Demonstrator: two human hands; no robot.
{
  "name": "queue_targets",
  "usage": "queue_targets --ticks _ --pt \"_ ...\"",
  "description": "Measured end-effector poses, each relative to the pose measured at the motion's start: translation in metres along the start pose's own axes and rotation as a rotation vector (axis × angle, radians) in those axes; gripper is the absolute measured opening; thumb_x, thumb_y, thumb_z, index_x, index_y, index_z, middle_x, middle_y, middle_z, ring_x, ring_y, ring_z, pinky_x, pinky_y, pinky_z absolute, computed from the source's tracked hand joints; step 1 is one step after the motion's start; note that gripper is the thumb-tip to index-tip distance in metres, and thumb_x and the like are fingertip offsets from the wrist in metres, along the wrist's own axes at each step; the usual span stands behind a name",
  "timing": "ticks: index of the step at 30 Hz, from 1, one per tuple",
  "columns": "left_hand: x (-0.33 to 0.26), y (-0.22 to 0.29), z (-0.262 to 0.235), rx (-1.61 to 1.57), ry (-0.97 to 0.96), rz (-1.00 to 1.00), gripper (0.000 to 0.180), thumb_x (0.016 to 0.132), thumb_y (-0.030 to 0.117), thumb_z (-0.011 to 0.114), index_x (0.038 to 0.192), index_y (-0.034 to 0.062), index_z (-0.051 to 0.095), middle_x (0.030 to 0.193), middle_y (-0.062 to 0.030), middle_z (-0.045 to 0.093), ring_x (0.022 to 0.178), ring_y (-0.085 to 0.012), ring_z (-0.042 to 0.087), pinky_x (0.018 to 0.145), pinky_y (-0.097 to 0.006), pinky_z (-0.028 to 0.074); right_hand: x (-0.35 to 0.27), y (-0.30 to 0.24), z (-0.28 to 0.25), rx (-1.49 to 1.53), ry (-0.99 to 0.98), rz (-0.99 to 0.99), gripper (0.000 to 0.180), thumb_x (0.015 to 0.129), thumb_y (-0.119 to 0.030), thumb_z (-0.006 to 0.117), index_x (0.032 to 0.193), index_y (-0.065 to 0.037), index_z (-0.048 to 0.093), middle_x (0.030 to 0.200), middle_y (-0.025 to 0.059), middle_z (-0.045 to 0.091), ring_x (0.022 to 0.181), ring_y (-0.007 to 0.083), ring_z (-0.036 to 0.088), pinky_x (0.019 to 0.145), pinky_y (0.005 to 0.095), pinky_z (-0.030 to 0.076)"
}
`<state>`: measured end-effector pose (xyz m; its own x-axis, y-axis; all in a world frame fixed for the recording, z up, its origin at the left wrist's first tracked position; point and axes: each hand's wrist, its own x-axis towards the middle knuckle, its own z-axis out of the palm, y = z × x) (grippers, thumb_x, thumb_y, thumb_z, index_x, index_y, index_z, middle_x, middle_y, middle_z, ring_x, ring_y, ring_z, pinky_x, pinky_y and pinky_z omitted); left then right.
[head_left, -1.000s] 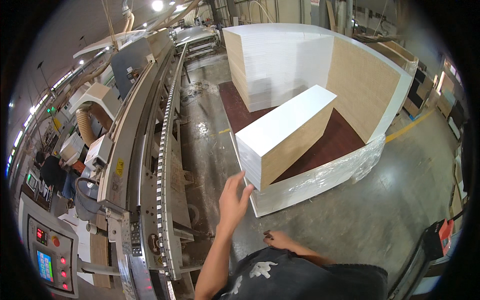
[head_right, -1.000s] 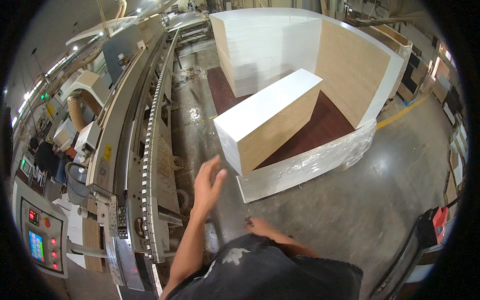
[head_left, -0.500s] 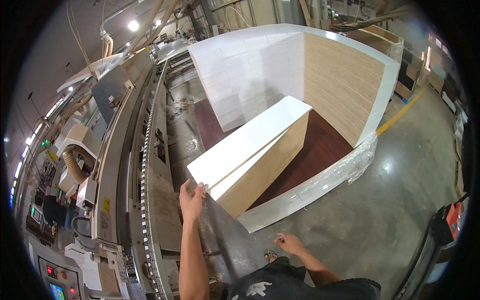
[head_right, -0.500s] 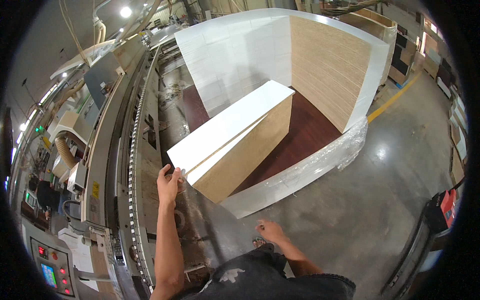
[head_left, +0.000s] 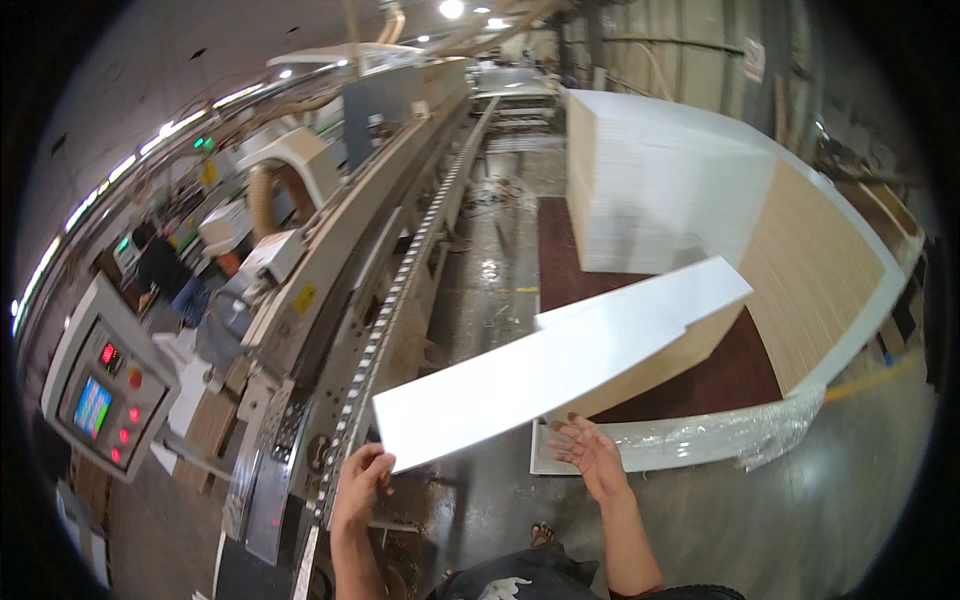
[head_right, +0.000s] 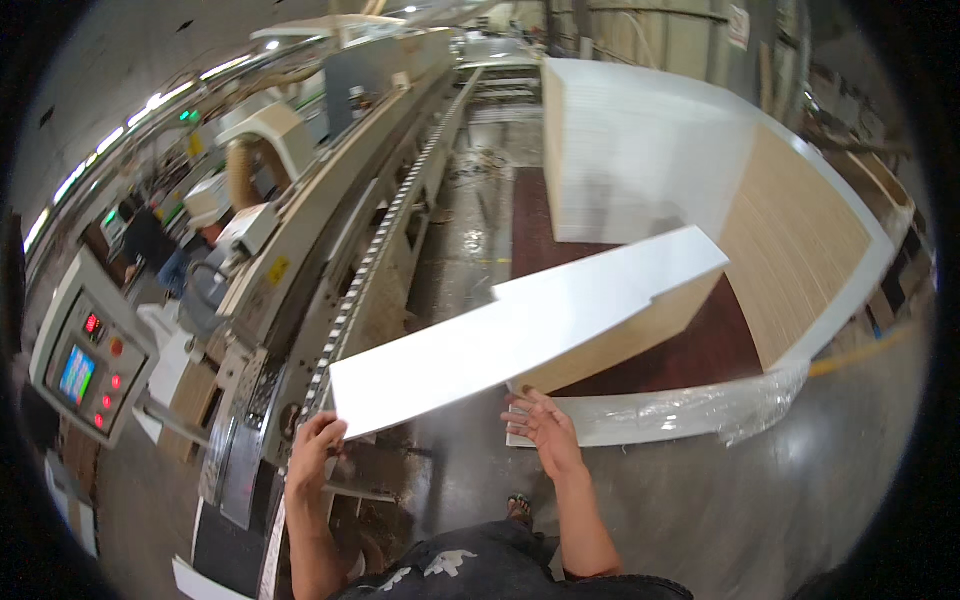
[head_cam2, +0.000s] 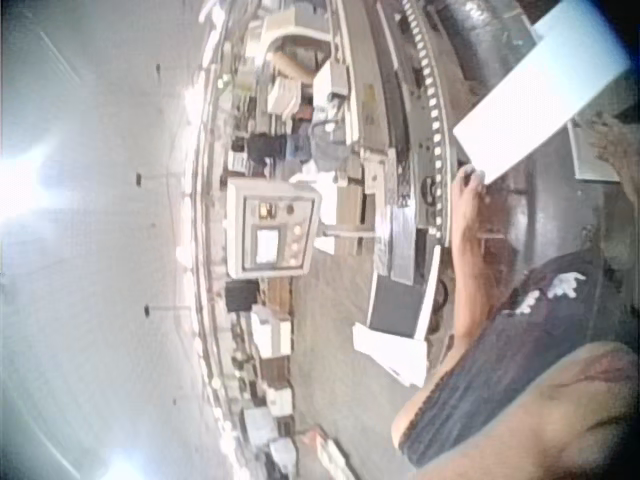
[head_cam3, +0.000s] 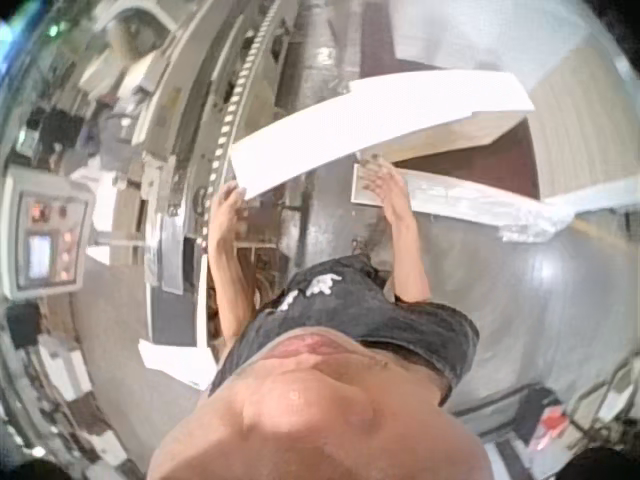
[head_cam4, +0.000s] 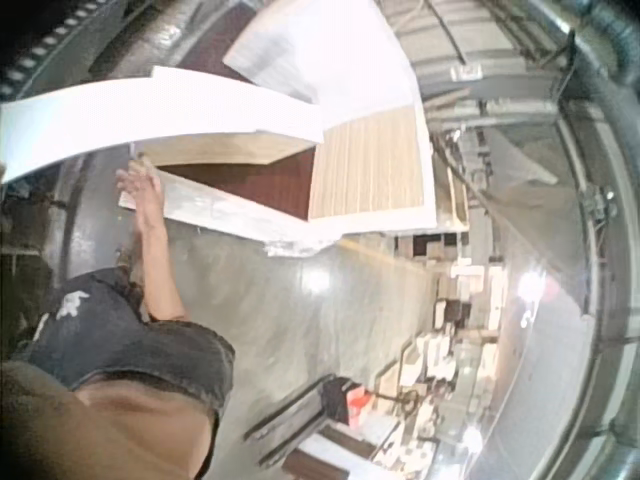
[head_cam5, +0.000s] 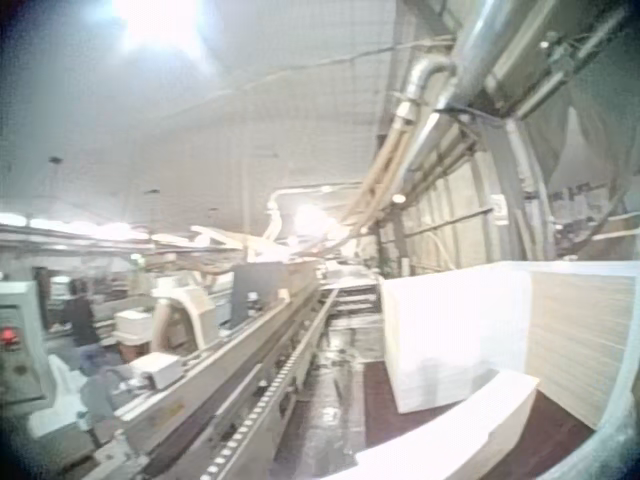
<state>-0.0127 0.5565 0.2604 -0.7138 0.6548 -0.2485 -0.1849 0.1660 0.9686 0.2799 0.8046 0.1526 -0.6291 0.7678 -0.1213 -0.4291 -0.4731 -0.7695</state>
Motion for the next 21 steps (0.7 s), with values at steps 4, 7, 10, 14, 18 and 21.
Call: queue_targets --ticks 4,7,10,14,18,21 --pt "-0.087 -0.048 -0.110 -0.144 0.227 0.012 0.029 0.092 0.012 0.071 0.118 0.0018 0.064 0.100 -0.0040 0.067 0.084 -0.0111 0.063 0.066 -0.027 0.054 0.005 0.022 0.065 0.133 -0.115 0.021 0.036 0.108 -0.026 0.056 0.132 0.000 0.053 0.121 0.0169 0.069 0.105 0.0339 0.072 0.089 0.0461 0.060" --pt "-0.152 -0.108 -0.172 -0.322 0.349 0.021 0.044 0.091 0.010 0.074 0.130 -0.0009 0.056 0.114 -0.0102 0.071 0.093 -0.0143 0.067 0.071 -0.029 0.059 0.001 0.073 0.117 -0.005 -0.208 0.147 0.028 0.108 -0.026 0.057 0.122 -0.002 0.057 0.109 0.0124 0.071 0.101 0.0294 0.073 0.088 0.0461 0.060" --pt "-0.210 -0.161 -0.218 -0.463 0.549 0.045 0.048 0.091 0.010 0.073 0.134 -0.0029 0.055 0.119 -0.0121 0.071 0.095 -0.0164 0.069 0.072 -0.029 0.059 -0.005 0.155 0.148 -0.078 -0.294 0.325 0.021 0.107 -0.021 0.059 0.115 -0.002 0.061 0.103 0.0092 0.071 0.098 0.0263 0.073 0.088 0.0449 0.061" --pt "-0.282 -0.237 -0.277 -0.512 0.833 -0.072 0.044 0.095 0.013 0.070 0.135 0.0020 0.057 0.107 -0.0036 0.073 0.088 -0.0129 0.069 0.071 -0.028 0.059 -0.032 0.250 0.229 -0.349 -0.361 0.561 0.023 0.108 -0.020 0.058 0.114 0.002 0.061 0.104 0.0156 0.071 0.099 0.0295 0.075 0.086 0.0416 0.063" --pt "-0.330 -0.290 -0.319 -0.604 0.987 -0.049 0.039 0.097 0.011 0.068 0.132 0.0021 0.057 0.109 -0.0042 0.073 0.088 -0.0132 0.068 0.071 -0.028 0.057 -0.047 0.341 0.304 -0.484 -0.405 0.699 0.017 0.106 -0.016 0.061 0.101 0.000 0.059 0.101 0.0157 0.068 0.094 0.0295 0.076 0.079 0.0381 0.065" --pt "-0.341 -0.310 -0.347 -0.614 1.039 -0.064 0.040 0.097 0.013 0.070 0.134 0.0042 0.056 0.112 -0.0028 0.072 0.089 -0.0122 0.066 0.072 -0.028 0.055 -0.045 0.400 0.339 -0.490 -0.462 0.711 0.017 0.105 -0.015 0.062 0.105 0.002 0.058 0.101 0.0154 0.066 0.095 0.0296 0.075 0.081 0.0383 0.065"
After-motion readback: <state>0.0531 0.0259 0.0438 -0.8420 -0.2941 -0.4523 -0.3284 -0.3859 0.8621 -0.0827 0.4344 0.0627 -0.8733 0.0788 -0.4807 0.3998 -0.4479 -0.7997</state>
